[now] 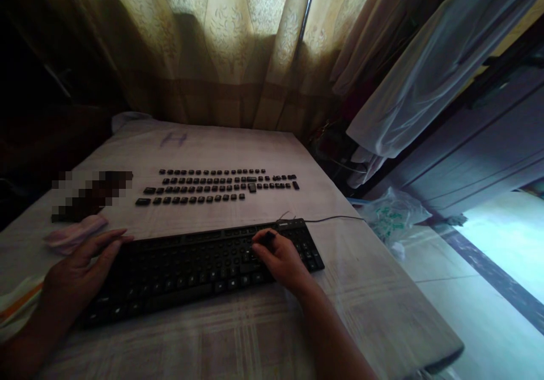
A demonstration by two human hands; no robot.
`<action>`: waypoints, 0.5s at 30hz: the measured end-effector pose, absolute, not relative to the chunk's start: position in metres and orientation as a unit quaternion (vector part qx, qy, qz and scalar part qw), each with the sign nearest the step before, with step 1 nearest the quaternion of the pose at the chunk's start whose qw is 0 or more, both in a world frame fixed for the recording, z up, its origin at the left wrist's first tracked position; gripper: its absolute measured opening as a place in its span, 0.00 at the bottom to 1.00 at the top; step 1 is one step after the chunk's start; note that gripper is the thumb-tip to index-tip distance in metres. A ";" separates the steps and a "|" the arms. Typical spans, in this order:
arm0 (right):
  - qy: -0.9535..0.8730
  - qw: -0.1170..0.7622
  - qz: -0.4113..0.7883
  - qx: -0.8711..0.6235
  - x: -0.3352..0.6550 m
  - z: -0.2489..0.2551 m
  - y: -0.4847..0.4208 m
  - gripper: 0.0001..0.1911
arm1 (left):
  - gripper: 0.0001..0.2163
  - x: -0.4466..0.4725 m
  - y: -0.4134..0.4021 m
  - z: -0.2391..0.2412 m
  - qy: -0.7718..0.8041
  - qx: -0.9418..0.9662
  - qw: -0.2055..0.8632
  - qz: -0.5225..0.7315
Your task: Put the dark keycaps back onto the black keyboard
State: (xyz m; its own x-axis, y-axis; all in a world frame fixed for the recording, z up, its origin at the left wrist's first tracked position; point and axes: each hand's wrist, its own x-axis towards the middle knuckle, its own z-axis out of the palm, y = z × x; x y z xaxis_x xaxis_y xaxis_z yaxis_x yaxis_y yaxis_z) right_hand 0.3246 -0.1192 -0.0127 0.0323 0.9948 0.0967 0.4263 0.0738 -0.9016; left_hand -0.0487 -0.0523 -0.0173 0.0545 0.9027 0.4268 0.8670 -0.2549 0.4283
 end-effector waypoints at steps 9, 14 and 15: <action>-0.712 0.404 0.297 -0.492 0.324 -0.013 -0.119 0.03 | 0.14 -0.007 -0.112 -0.009 0.257 0.912 -0.005 0.319; -0.760 0.362 0.244 -0.481 0.320 -0.009 -0.120 0.05 | 0.28 0.025 -0.107 -0.011 0.269 0.946 -0.039 0.177; -0.771 0.354 0.230 -0.477 0.318 -0.009 -0.120 0.06 | 0.34 0.030 -0.103 -0.013 0.276 0.947 -0.047 0.159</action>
State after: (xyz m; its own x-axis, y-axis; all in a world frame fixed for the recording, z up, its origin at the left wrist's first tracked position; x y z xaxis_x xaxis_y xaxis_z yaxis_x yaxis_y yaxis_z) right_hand 0.3184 -0.1198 -0.0087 -0.2941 0.8982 0.3268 0.5728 0.4394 -0.6920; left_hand 0.0304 -0.1030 -0.0130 0.7966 0.5083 0.3272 0.5385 -0.8427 -0.0018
